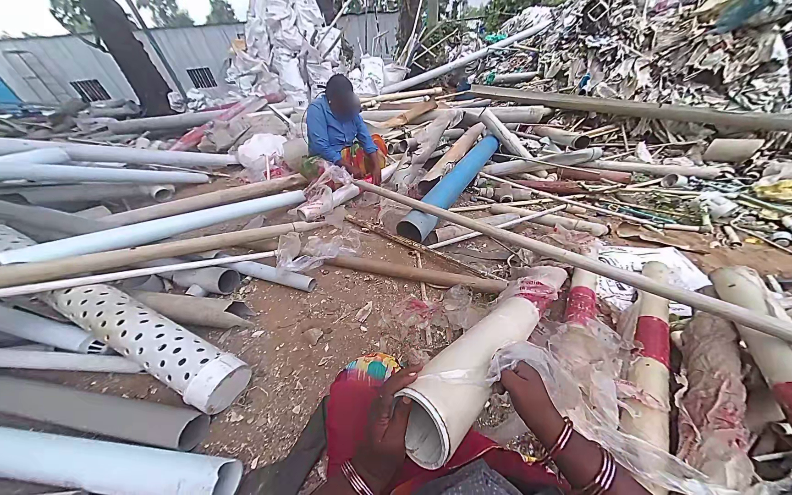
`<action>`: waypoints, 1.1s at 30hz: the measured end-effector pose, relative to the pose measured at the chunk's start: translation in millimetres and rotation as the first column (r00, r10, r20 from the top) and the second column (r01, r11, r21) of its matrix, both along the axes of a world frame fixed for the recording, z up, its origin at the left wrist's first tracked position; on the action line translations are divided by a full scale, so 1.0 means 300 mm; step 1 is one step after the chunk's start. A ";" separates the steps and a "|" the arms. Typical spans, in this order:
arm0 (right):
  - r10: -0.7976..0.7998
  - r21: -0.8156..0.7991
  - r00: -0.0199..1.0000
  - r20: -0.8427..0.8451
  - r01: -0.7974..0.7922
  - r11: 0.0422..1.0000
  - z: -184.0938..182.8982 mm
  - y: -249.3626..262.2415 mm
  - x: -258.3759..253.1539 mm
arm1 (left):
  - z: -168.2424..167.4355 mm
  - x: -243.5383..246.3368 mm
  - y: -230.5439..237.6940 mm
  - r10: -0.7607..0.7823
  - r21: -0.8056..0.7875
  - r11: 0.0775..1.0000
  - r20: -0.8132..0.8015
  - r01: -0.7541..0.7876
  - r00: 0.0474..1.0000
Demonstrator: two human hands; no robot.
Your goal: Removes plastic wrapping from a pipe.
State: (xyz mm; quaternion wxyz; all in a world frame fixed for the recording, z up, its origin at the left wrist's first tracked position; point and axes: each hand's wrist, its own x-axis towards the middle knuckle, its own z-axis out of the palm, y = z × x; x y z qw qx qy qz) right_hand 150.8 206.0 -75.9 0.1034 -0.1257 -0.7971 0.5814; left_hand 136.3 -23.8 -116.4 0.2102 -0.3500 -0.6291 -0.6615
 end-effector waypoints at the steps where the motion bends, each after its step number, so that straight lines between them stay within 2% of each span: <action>1: 0.004 0.036 1.000 0.027 -0.005 0.999 0.008 -0.007 0.009 | -0.003 0.011 -0.008 -0.006 0.005 1.000 -0.001 0.006 1.000; 9: 0.137 0.023 0.990 0.032 -0.137 0.990 0.044 -0.119 0.105 | 0.051 0.129 -0.159 0.014 0.015 1.000 0.075 -0.015 0.997; 12: 0.258 0.024 0.965 -0.042 -0.257 0.966 0.031 -0.159 0.149 | 0.060 0.171 -0.250 0.031 -0.084 0.996 -0.009 -0.031 0.999; 15: 0.366 0.114 0.929 -0.055 -0.358 0.927 0.019 -0.198 0.188 | 0.043 0.220 -0.342 0.008 -0.215 0.976 -0.063 -0.021 0.998; 18: 0.476 0.192 0.879 0.033 -0.473 0.860 0.008 -0.231 0.207 | 0.000 0.286 -0.393 0.074 -0.299 0.952 -0.003 -0.072 0.997; 22: 0.530 0.191 0.836 0.146 -0.549 0.814 0.013 -0.251 0.198 | -0.011 0.295 -0.430 0.126 -0.418 0.904 0.059 -0.090 0.990; 23: 0.533 0.183 0.830 0.166 -0.557 0.810 0.015 -0.250 0.198 | 0.010 0.285 -0.445 0.089 -0.461 0.887 0.101 -0.033 0.991; 25: 0.544 0.185 0.816 0.195 -0.576 0.797 0.020 -0.247 0.195 | 0.088 0.243 -0.485 -0.071 -0.556 0.807 0.241 0.198 0.968; 28: 0.554 0.188 0.797 0.240 -0.598 0.779 0.027 -0.247 0.188 | 0.214 0.158 -0.530 -0.302 -0.637 0.577 0.415 0.511 0.858; 30: 0.547 0.171 0.786 0.289 -0.605 0.778 0.033 -0.246 0.186 | 0.277 0.121 -0.506 -0.316 -0.672 0.513 0.431 0.534 0.845; 33: 0.543 0.155 0.771 0.333 -0.613 0.775 0.047 -0.242 0.188 | 0.323 0.095 -0.401 -0.225 -0.774 0.483 0.342 0.410 0.912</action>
